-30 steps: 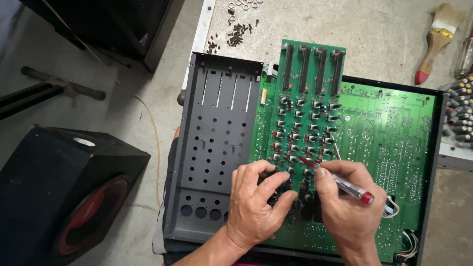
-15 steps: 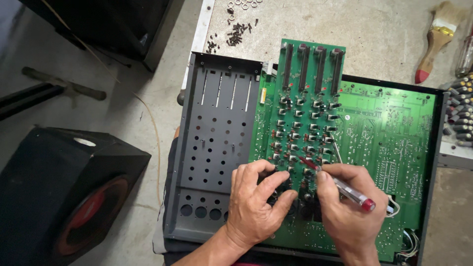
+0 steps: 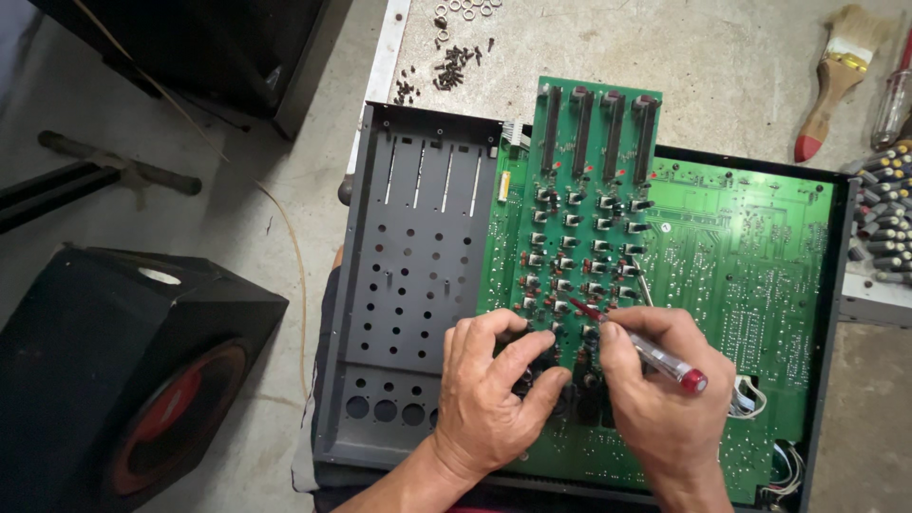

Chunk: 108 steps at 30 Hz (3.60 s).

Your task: The person works on a green circuit board mounted in an amplifier chassis, using a screwdriver to loosen and remove screws from components on the board while steadying the board with the other hand. They move progressively across different components on the board, working on one connection at a time.

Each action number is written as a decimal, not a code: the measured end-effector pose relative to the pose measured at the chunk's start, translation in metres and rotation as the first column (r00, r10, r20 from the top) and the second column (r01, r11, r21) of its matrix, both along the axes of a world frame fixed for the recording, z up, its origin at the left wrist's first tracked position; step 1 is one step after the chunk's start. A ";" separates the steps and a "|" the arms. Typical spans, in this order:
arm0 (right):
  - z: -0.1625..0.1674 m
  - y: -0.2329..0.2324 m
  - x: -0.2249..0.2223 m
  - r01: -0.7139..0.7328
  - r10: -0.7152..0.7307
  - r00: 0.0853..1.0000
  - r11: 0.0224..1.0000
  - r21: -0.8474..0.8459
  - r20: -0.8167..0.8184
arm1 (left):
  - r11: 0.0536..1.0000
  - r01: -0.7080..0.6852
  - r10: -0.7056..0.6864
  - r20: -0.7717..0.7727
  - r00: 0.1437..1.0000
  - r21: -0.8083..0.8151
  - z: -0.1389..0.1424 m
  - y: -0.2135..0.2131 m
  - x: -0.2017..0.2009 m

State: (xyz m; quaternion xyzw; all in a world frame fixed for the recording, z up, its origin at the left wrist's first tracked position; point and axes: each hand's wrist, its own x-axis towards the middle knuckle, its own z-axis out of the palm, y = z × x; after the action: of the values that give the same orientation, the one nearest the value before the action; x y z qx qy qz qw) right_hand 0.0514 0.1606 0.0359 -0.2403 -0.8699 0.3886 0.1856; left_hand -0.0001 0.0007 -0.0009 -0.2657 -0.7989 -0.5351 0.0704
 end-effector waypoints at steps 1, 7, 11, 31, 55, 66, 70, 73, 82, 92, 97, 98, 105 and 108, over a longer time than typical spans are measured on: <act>-0.001 0.000 0.000 0.010 -0.011 1.000 0.999 -0.036 -0.025 | 1.000 0.002 -0.002 0.002 1.000 0.000 0.000 0.000 0.000; -0.005 -0.004 0.011 0.032 -0.043 0.995 0.992 -0.122 -0.086 | 1.000 0.001 -0.001 0.003 1.000 -0.005 0.001 0.000 0.000; -0.006 -0.007 0.014 0.012 -0.027 0.994 0.990 -0.142 -0.105 | 1.000 -0.002 0.002 -0.014 1.000 -0.002 -0.001 0.000 0.000; 0.002 0.004 -0.001 -0.009 0.009 1.000 0.998 -0.062 -0.009 | 1.000 0.003 -0.003 0.000 1.000 0.000 0.000 0.000 0.000; 0.014 0.016 -0.019 -0.155 0.156 0.984 0.988 -0.014 0.089 | 1.000 0.002 -0.002 0.007 1.000 0.002 0.000 0.000 0.000; 0.003 0.013 -0.005 -0.040 0.029 0.998 0.977 -0.212 -0.056 | 1.000 -0.001 0.001 -0.002 1.000 0.010 0.000 0.000 0.000; 0.001 0.011 0.000 -0.038 0.027 0.998 0.975 -0.220 -0.052 | 1.000 0.003 -0.003 0.002 1.000 0.011 -0.002 -0.001 0.001; -0.001 0.009 -0.003 -0.041 0.035 0.999 0.978 -0.205 -0.032 | 0.999 -0.030 0.030 -0.011 0.999 0.011 -0.003 0.000 0.004; 0.005 0.004 -0.010 -0.033 0.043 0.998 0.983 -0.181 0.056 | 0.999 -0.047 0.047 -0.008 0.999 0.023 -0.006 0.001 0.004; 0.017 0.005 -0.023 -0.101 0.103 0.989 0.995 -0.027 0.110 | 0.999 -0.050 0.050 0.014 0.999 0.015 -0.006 0.002 0.004; 0.023 0.005 -0.029 -0.140 0.140 0.981 0.990 -0.011 0.131 | 0.999 -0.052 0.052 0.018 0.998 0.014 -0.006 0.002 0.004; 0.023 0.005 -0.030 -0.135 0.136 0.981 0.991 -0.018 0.137 | 0.999 -0.052 0.052 0.017 0.999 0.015 -0.005 0.002 0.004; 0.016 0.005 -0.026 -0.103 0.107 0.984 0.994 -0.040 0.143 | 0.999 -0.048 0.048 0.019 0.999 0.013 -0.005 0.002 0.003; 0.011 0.006 -0.019 -0.120 0.125 0.989 0.990 -0.072 0.078 | 0.999 -0.046 0.046 0.016 0.999 0.015 -0.005 0.002 0.003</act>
State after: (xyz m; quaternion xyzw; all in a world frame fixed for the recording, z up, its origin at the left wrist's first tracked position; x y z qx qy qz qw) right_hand 0.0322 0.1670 0.0465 -0.2083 -0.8764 0.4181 0.1170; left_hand 0.0030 0.0028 -0.0056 -0.2426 -0.8012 -0.5413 0.0786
